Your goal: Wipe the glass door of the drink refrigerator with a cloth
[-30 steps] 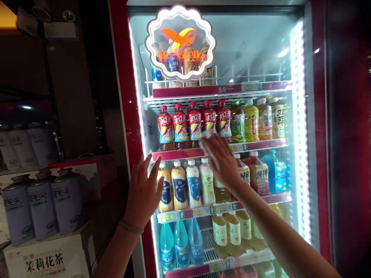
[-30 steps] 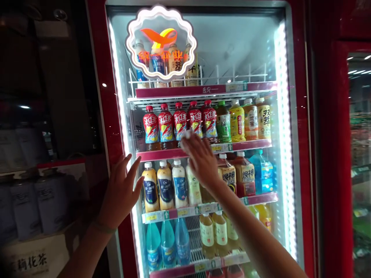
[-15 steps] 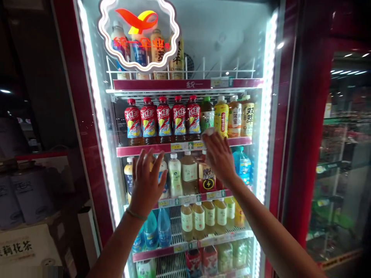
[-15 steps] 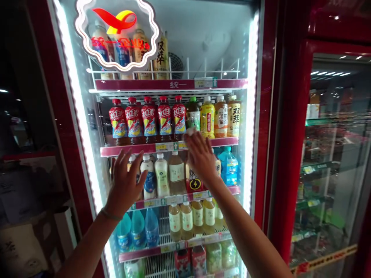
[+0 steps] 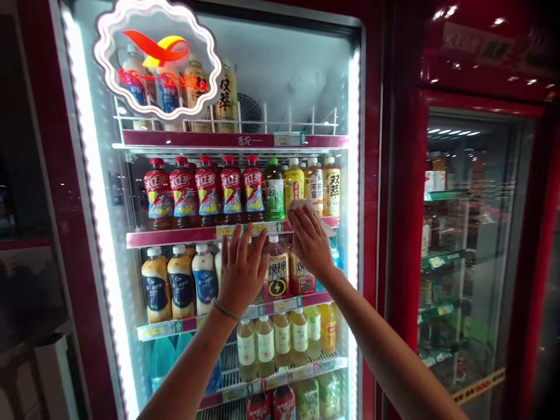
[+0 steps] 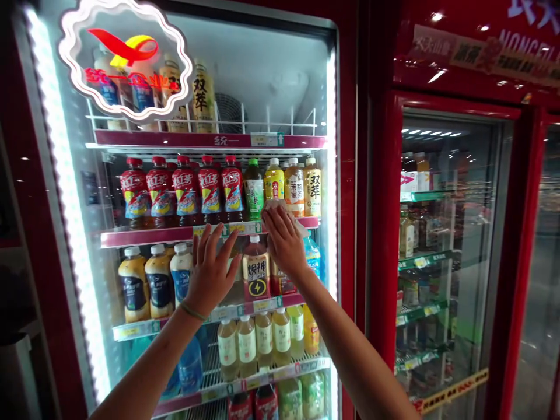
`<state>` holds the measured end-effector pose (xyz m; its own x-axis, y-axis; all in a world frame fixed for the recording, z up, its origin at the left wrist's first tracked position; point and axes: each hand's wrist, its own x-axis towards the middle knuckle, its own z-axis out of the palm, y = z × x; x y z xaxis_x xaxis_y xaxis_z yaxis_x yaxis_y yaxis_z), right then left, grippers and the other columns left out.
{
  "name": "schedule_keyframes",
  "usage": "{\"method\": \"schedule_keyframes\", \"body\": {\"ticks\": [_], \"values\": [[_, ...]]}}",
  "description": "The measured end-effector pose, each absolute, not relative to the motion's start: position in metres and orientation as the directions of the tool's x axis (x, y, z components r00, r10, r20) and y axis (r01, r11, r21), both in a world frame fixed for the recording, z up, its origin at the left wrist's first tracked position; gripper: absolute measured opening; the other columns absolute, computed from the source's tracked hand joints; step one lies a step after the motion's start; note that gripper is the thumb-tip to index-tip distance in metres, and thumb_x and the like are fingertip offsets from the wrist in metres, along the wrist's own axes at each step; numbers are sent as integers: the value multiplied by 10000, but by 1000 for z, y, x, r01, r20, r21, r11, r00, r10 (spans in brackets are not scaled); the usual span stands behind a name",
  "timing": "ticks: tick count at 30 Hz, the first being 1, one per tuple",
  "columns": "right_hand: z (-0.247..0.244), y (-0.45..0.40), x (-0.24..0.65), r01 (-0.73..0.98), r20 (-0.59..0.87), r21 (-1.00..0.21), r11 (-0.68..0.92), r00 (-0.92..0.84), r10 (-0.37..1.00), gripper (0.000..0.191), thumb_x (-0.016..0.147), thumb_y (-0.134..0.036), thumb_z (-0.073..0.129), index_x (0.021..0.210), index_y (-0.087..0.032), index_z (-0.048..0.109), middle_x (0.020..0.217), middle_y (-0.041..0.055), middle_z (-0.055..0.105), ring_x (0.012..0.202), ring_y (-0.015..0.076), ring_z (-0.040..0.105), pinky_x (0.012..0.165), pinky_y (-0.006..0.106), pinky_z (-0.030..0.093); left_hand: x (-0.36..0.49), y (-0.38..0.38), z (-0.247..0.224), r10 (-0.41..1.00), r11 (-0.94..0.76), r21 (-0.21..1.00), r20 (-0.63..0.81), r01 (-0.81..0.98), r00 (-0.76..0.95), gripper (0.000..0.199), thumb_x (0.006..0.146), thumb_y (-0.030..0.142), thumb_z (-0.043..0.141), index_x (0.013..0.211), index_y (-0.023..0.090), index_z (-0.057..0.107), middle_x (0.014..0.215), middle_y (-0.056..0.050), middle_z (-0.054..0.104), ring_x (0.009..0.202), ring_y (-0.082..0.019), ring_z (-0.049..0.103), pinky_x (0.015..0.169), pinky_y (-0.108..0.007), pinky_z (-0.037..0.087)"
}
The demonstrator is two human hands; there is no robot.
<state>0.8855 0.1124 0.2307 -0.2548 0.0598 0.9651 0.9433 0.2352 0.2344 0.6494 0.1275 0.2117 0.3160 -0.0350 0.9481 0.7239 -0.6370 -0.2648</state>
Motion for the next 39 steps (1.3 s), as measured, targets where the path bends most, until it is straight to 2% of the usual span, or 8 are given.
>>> {"method": "schedule_keyframes", "body": {"ticks": [8,15,21,27,29,34,36,39], "values": [[215,95,999,957,970,-214,194,232,-71,677,1014,-208,398,1672,-324,291,1749,47,290,1615,334,260,1290,690,270,686,142,197,-42,-543,-236,966,806,255,701,1020,340,592,1656,325,299,1667,-118,422,1584,-340,328,1308,-661,189],[212,90,969,943,942,256,213,-292,163,743,1029,-194,449,1685,-427,188,1674,-15,444,1588,282,341,1317,586,314,686,142,195,-31,-529,-243,963,813,267,730,1018,358,602,1663,356,261,1683,-96,394,1591,-324,310,1312,-638,194],[232,87,1023,991,997,-66,117,71,-40,725,1005,-198,415,1687,-354,223,1743,13,311,1610,319,279,1292,654,305,688,144,193,-20,-502,-227,968,835,251,731,1017,351,594,1665,357,253,1690,-95,376,1585,-328,324,1308,-638,198],[196,83,1001,897,882,383,219,-426,200,746,1021,-205,487,1684,-405,210,1672,-23,446,1582,261,353,1317,547,330,688,144,192,-32,-520,-217,972,826,235,714,1016,341,590,1654,388,272,1694,-68,376,1583,-329,330,1306,-643,202],[205,81,1014,907,893,370,201,-407,191,724,1026,-212,477,1681,-397,230,1674,-21,444,1583,259,351,1317,547,329,688,144,192,-27,-532,-204,974,822,224,709,1016,336,586,1651,398,276,1699,-62,367,1587,-325,323,1305,-646,201],[231,82,1038,993,1000,9,116,-7,-13,733,1027,-187,395,1700,-355,160,1733,8,332,1622,289,248,1307,622,303,689,144,191,-14,-544,-186,977,818,213,698,1019,341,574,1649,405,279,1706,-52,356,1594,-318,307,1308,-647,195],[221,82,1029,989,997,68,130,-73,35,737,1032,-188,404,1701,-365,150,1720,8,360,1619,284,257,1314,619,291,689,144,191,-14,-536,-191,976,822,217,695,1022,345,566,1651,402,275,1708,-51,352,1595,-321,303,1309,-646,191],[206,76,1022,906,897,360,222,-402,186,703,1038,-212,458,1681,-389,234,1671,-18,450,1594,261,328,1324,562,304,688,144,191,-12,-524,-199,974,828,227,697,1028,345,555,1657,393,257,1711,-63,345,1597,-330,297,1306,-644,190]]}}
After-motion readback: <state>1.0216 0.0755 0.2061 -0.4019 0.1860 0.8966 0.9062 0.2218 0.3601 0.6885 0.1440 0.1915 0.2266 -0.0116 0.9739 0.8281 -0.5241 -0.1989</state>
